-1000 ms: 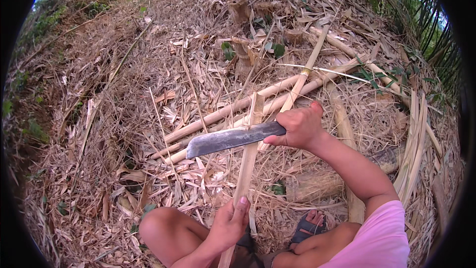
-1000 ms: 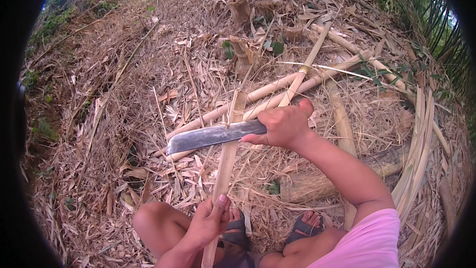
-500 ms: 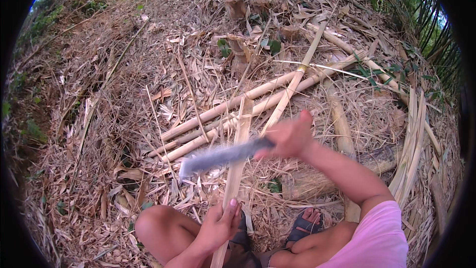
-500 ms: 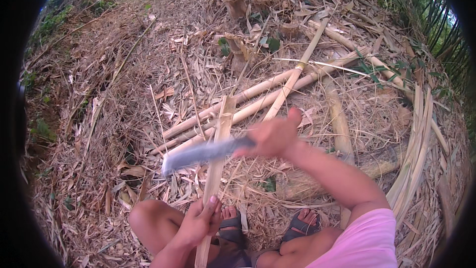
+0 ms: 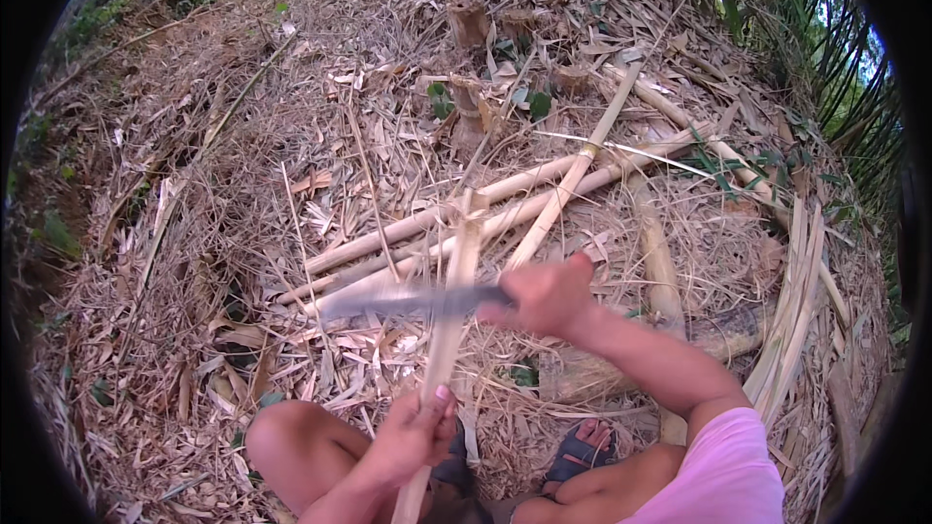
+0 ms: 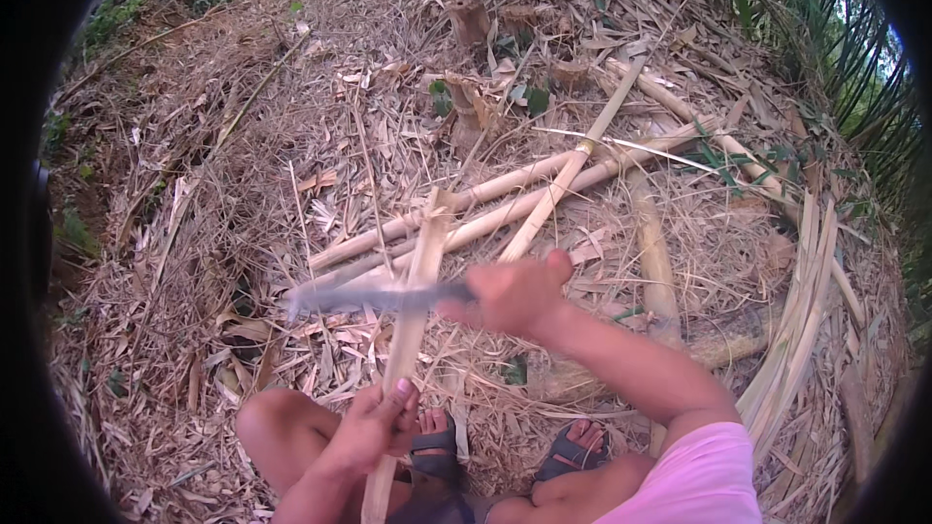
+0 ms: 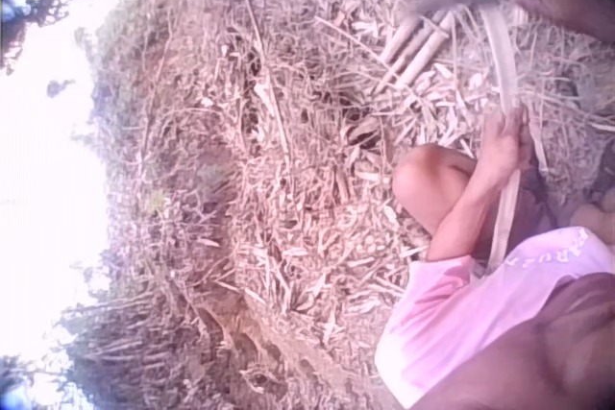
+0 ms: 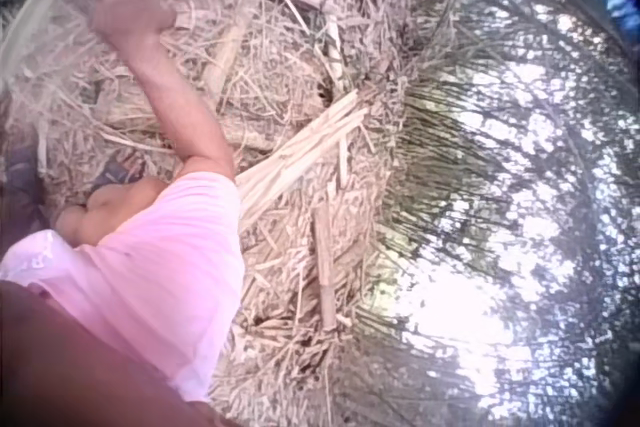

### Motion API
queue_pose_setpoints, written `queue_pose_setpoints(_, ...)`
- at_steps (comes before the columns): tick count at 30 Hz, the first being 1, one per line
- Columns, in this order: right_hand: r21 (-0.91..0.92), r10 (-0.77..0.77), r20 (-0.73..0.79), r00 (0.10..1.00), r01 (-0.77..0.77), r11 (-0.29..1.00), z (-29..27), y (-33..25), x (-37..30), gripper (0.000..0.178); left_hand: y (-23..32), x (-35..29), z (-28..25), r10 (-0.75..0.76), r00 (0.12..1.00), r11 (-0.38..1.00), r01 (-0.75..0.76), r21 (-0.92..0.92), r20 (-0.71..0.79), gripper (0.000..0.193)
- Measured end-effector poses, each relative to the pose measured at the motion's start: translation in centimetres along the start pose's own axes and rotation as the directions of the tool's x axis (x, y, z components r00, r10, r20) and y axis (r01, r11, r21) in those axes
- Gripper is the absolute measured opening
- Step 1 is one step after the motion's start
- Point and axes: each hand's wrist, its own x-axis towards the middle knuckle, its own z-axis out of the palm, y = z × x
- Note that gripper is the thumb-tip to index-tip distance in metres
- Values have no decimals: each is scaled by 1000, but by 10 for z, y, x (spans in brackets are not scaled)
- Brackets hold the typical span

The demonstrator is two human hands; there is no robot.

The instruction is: The person splits and scrapes sections of bamboo using a large knife while sitting on the ground in an outdoor setting.

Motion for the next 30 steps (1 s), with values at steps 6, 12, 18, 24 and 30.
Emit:
queue_pose_setpoints(6,28,155,87,984,-158,987,11,64,17,59,-3,2,-3,-85,995,994,88,-68,55,33)
queue_pose_setpoints(12,4,105,157,982,-107,994,4,31,12,56,-3,-2,-8,-74,995,997,75,-12,60,34)
queue_pose_setpoints(18,150,637,170,752,-659,737,8,119,14,70,9,-22,5,29,989,999,-31,10,142,34)
queue_pose_setpoints(24,605,589,131,797,-535,590,1,61,-11,62,6,9,-19,-2,980,984,37,-173,200,34)
queue_pose_setpoints(30,182,-155,-143,978,180,967,-31,-2,-3,62,18,3,-9,42,989,983,-15,-183,143,40)
